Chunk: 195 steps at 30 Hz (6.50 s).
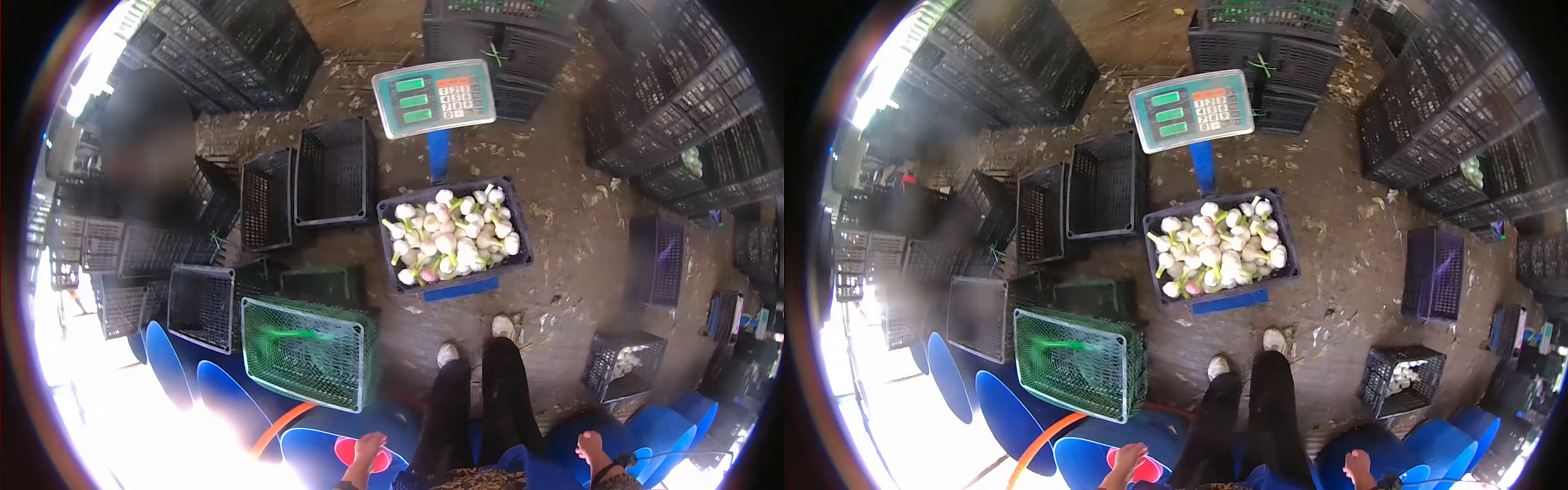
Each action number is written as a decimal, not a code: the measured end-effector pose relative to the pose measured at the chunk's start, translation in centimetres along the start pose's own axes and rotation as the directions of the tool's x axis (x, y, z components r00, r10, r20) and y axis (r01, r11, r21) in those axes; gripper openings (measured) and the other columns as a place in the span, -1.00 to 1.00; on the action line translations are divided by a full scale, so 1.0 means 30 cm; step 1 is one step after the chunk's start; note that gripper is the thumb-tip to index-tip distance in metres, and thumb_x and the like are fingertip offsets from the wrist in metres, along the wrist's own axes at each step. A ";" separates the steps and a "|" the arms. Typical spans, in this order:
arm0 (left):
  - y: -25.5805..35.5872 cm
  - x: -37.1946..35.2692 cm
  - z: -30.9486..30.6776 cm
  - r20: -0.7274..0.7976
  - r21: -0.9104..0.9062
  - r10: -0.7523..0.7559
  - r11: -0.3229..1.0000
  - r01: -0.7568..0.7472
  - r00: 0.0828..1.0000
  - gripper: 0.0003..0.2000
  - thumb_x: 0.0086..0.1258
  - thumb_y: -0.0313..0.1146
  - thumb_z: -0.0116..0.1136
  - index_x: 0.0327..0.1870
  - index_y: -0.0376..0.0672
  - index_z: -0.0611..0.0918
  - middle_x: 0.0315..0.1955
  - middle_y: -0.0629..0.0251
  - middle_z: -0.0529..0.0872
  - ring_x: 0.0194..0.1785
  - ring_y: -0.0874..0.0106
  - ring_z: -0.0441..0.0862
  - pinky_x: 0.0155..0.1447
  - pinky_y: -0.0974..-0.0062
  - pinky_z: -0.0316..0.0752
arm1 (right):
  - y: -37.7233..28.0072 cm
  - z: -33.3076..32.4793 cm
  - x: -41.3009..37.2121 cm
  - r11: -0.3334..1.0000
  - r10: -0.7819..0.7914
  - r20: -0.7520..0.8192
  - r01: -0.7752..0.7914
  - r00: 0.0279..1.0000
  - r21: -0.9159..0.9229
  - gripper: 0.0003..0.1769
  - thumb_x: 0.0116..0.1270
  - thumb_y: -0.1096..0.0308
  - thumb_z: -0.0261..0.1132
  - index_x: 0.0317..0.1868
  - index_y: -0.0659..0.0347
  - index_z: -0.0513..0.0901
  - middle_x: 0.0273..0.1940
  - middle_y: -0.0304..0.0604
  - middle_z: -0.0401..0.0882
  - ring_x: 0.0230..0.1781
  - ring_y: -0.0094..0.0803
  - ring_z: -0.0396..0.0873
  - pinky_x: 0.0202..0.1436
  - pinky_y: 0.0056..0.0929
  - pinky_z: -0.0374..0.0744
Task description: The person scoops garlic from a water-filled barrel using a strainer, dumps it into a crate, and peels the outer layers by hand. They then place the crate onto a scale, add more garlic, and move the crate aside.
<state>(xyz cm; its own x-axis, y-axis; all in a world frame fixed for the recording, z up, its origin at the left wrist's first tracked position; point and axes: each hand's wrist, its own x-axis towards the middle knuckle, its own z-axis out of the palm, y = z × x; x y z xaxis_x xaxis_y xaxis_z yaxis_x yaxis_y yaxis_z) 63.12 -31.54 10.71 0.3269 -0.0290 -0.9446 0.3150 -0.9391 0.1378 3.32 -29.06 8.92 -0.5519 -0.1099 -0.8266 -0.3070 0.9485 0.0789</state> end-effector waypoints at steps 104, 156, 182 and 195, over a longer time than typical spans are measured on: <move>-1.742 -0.897 2.569 0.434 0.875 -0.652 0.141 -0.463 0.622 -0.56 0.33 -0.45 0.01 0.25 -0.16 0.31 0.10 0.09 0.41 -0.16 0.31 0.62 0.03 0.30 0.54 | 1.679 -0.362 1.156 -0.603 0.191 0.072 0.059 0.979 0.796 -0.65 0.24 0.24 0.23 0.01 0.18 0.49 -0.21 -0.16 0.57 -0.27 -0.42 0.60 -0.32 -0.49 0.60; -0.035 -0.327 1.014 0.441 -0.711 0.169 0.665 0.229 0.882 -0.41 0.36 0.05 0.00 0.33 0.07 0.16 0.20 0.00 0.37 -0.27 0.22 0.64 -0.16 0.26 0.58 | -1.769 0.300 0.204 0.693 -0.709 0.315 0.540 0.631 0.477 -0.51 0.23 0.24 0.27 0.13 0.14 0.33 -0.23 -0.12 0.56 -0.40 -0.33 0.63 -0.55 -0.33 0.62; 0.067 -0.441 1.185 0.457 -0.732 0.226 0.644 0.220 0.861 -0.55 0.46 -0.10 -0.11 0.30 0.06 0.16 0.17 0.02 0.44 -0.22 0.15 0.63 -0.16 0.26 0.59 | -1.256 -0.095 0.253 0.965 -0.245 0.771 0.069 0.587 0.254 -0.67 0.29 0.09 0.19 -0.12 0.16 0.46 -0.27 -0.12 0.60 -0.38 -0.36 0.63 -0.42 -0.33 0.68; 0.211 -0.512 1.265 0.408 -0.460 0.265 0.886 -0.054 0.874 -0.54 0.43 -0.16 -0.02 0.30 -0.06 0.24 0.00 0.08 0.54 -0.14 0.34 0.60 -0.14 0.36 0.60 | -1.172 -0.178 0.024 0.846 -0.320 0.932 0.495 0.172 0.199 -0.34 0.21 0.36 0.33 0.26 0.17 0.21 0.08 -0.04 0.41 -0.26 -0.44 0.57 -0.29 -0.41 0.62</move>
<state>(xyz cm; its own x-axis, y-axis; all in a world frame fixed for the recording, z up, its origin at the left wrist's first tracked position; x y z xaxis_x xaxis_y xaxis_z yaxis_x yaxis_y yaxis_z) 26.27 -50.05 14.80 0.0058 -0.4143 -0.9101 0.6714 -0.6729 0.3106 9.57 -64.08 8.53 0.7258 -0.0449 -0.6864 -0.3786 0.8070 -0.4532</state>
